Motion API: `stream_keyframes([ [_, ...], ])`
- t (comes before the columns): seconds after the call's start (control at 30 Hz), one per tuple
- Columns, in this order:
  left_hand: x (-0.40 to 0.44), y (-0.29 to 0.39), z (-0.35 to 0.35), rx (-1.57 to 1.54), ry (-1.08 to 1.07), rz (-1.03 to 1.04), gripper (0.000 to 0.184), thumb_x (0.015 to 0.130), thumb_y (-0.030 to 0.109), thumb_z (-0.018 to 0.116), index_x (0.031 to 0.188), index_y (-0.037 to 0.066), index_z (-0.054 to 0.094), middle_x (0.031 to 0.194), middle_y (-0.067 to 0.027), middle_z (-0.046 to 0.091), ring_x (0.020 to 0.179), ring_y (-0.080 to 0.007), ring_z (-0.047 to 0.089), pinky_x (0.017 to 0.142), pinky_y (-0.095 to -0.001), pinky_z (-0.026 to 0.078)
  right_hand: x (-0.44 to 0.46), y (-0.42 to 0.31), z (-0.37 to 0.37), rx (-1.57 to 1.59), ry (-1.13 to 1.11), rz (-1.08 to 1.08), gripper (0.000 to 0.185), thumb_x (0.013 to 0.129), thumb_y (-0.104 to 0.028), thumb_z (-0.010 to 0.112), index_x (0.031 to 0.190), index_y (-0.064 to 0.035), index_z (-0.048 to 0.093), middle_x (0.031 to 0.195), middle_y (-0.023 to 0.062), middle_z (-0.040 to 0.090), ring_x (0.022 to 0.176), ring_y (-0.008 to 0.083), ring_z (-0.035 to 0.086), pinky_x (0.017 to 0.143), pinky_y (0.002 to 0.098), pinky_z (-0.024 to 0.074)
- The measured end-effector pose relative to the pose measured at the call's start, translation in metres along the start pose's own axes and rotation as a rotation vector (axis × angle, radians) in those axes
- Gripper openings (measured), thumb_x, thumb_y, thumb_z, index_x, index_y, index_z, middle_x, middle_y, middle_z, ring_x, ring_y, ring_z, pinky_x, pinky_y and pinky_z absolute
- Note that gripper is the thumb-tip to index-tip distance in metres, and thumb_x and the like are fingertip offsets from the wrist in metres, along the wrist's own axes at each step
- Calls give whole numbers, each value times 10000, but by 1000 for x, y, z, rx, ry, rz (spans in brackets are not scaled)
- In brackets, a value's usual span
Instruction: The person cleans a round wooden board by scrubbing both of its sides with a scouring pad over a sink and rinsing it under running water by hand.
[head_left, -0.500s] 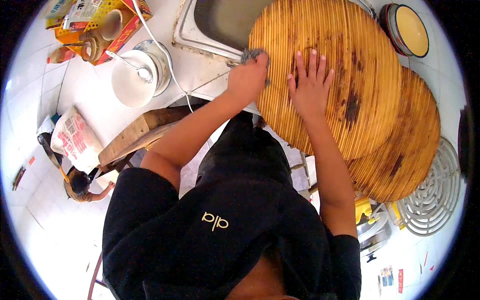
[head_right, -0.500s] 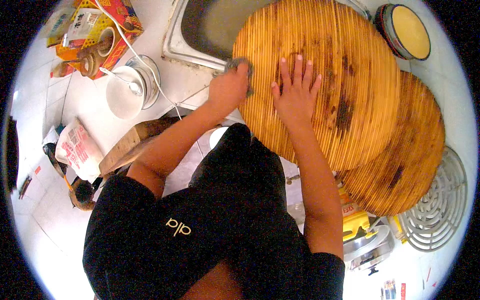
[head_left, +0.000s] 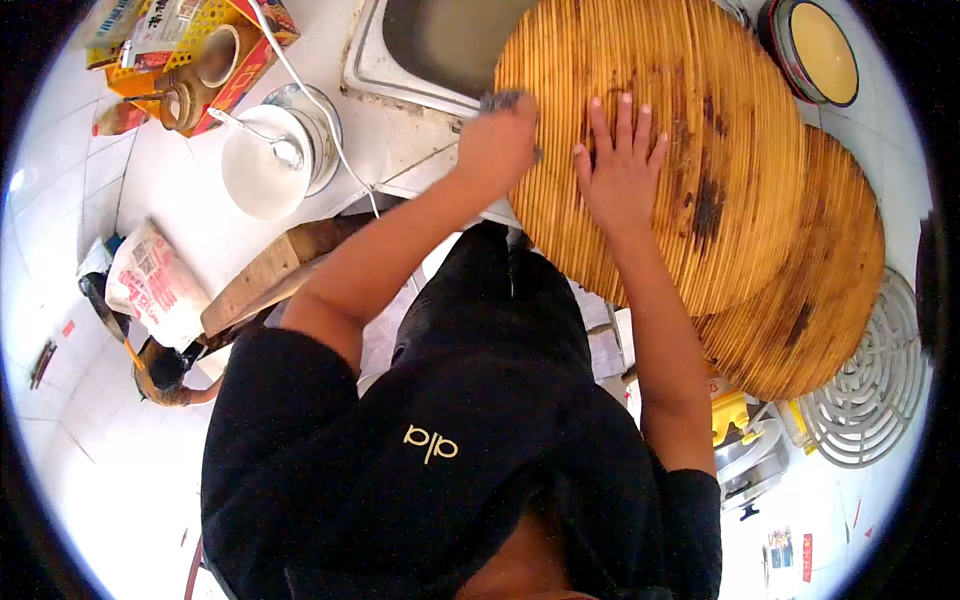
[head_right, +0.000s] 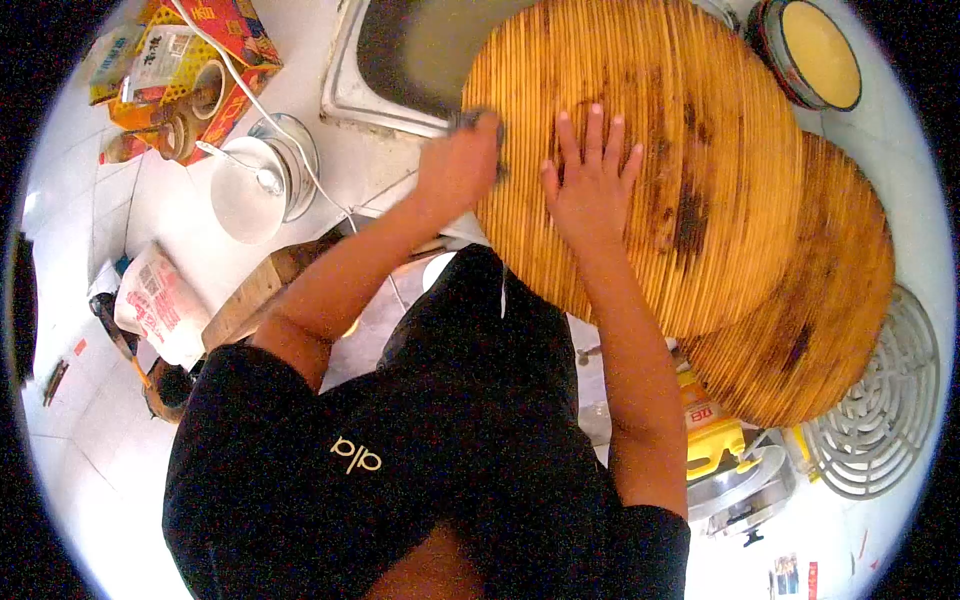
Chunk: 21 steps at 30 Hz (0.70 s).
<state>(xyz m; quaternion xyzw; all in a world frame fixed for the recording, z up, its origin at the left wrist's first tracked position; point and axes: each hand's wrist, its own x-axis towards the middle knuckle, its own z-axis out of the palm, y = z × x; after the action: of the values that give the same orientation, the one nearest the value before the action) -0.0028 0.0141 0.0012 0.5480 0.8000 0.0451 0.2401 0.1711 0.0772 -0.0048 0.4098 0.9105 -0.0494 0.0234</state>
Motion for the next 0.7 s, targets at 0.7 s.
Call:
stream_keyframes([
  [0.7,72,-3,-3,52,81,-104,194,782,141,610,940,32,581,838,-176,690,767,-324,694,646,-440,551,1,4,-1,28,-11,-42,598,933,-418,448,1474,-199,317,1538,149,235,1421,382,167,1122,589,92],
])
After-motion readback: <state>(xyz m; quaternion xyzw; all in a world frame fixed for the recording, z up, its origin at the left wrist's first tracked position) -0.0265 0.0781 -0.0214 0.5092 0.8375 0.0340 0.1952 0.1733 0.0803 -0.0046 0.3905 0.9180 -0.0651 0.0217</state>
